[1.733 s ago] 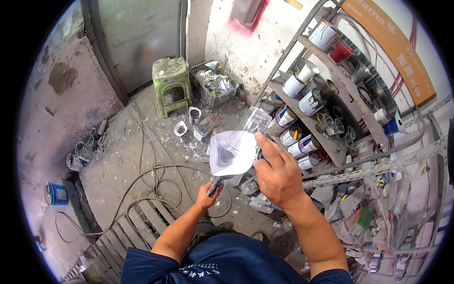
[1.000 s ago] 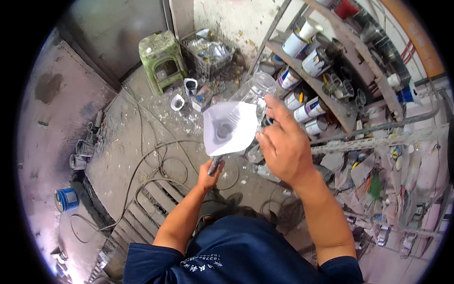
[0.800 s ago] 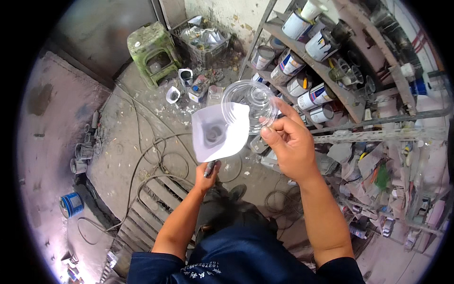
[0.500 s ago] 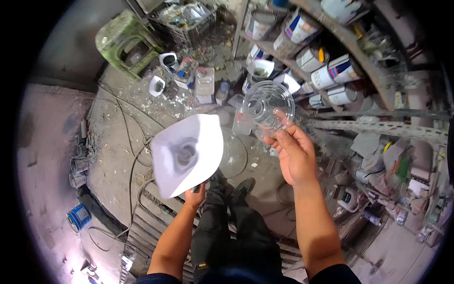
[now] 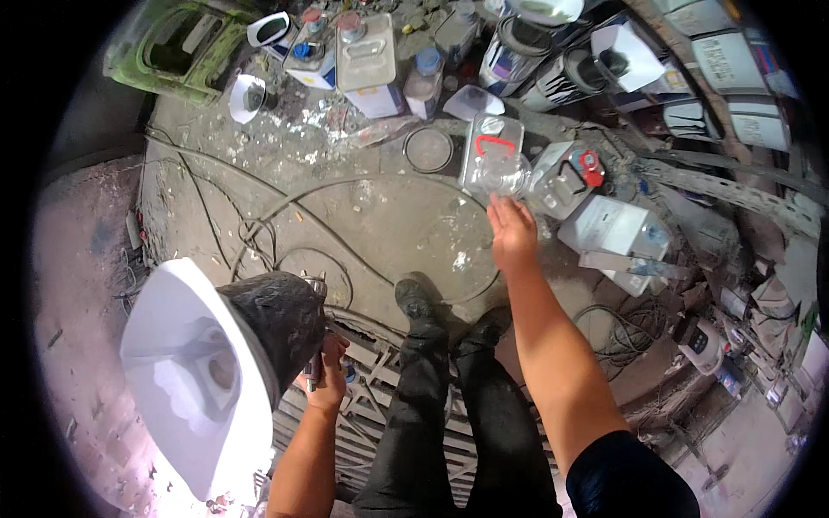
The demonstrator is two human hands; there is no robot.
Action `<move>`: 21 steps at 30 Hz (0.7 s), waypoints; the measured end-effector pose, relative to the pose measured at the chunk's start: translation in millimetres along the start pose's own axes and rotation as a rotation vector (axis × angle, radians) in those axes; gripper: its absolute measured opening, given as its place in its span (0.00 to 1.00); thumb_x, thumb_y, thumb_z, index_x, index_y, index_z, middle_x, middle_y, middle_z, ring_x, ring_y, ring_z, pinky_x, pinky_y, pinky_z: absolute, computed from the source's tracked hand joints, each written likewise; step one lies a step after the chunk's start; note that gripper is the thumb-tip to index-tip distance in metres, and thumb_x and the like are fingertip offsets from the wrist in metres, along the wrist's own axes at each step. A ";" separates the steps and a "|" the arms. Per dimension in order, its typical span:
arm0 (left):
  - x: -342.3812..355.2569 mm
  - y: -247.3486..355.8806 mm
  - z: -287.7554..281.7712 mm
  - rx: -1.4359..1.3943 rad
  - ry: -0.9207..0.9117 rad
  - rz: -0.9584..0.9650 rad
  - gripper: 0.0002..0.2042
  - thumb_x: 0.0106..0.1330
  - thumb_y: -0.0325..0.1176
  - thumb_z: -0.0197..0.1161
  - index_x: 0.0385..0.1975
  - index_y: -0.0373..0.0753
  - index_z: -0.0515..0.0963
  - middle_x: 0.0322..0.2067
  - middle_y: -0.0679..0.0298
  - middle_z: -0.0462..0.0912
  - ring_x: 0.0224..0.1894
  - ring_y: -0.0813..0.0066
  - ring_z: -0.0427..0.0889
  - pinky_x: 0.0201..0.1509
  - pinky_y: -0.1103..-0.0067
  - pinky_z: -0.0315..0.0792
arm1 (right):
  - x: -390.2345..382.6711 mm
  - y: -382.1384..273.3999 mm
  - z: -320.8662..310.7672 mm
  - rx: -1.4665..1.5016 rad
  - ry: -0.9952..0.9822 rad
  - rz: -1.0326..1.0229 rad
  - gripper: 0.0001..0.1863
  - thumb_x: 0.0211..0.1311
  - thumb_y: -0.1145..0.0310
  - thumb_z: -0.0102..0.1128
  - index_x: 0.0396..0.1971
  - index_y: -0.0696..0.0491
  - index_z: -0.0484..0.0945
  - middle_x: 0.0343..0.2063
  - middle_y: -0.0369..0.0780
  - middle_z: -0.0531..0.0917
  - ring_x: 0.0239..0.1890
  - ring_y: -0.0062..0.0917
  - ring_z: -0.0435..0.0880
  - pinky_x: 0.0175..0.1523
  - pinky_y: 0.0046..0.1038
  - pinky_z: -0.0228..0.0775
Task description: The person prepares a spray gun by pouring liquid from a plastic bottle into a funnel and then into the gun's cup. They attach the cup to the gun and walk to a car covered in plastic sheeting. The person then uses the spray gun to apply paint to the rear bumper of the car.
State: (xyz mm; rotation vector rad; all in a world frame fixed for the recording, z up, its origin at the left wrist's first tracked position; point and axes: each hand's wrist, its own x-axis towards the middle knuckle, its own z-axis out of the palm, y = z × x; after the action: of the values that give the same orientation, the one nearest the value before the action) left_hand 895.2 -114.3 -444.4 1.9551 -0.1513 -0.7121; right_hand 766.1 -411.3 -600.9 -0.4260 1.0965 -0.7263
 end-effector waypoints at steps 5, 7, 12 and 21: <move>10.2 -18.3 -2.0 -0.067 -0.046 0.143 0.13 0.64 0.34 0.52 0.19 0.34 0.70 0.19 0.62 0.73 0.25 0.73 0.74 0.30 0.77 0.67 | 22.9 23.8 -12.4 0.005 0.044 0.021 0.12 0.60 0.71 0.54 0.41 0.59 0.69 0.44 0.44 0.75 0.53 0.34 0.72 0.61 0.36 0.61; 8.5 -17.7 -0.1 -0.012 -0.030 0.066 0.14 0.65 0.37 0.53 0.20 0.36 0.68 0.18 0.66 0.69 0.20 0.79 0.67 0.27 0.81 0.64 | 19.5 22.2 -12.6 0.026 0.070 0.062 0.12 0.62 0.69 0.53 0.42 0.60 0.69 0.44 0.44 0.75 0.53 0.34 0.72 0.62 0.36 0.60; 4.7 -19.0 1.1 -0.037 -0.030 -0.053 0.12 0.67 0.35 0.51 0.24 0.34 0.72 0.24 0.61 0.76 0.28 0.72 0.75 0.34 0.76 0.68 | -25.1 7.7 -21.3 -0.053 0.030 0.213 0.19 0.66 0.62 0.49 0.49 0.61 0.69 0.45 0.41 0.76 0.48 0.28 0.77 0.52 0.30 0.69; 13.8 -14.5 14.3 0.022 -0.087 0.248 0.11 0.63 0.33 0.55 0.23 0.33 0.69 0.21 0.61 0.72 0.27 0.71 0.74 0.33 0.76 0.69 | -121.6 -79.8 53.3 -0.556 -0.292 -0.048 0.11 0.67 0.66 0.48 0.40 0.59 0.73 0.41 0.39 0.79 0.41 0.25 0.80 0.47 0.26 0.71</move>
State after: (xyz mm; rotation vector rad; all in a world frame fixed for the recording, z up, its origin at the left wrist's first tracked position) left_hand 896.0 -123.9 -467.1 1.8854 -0.4487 -0.6326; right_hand 757.2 -382.0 -449.0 -1.0020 1.0008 -0.3725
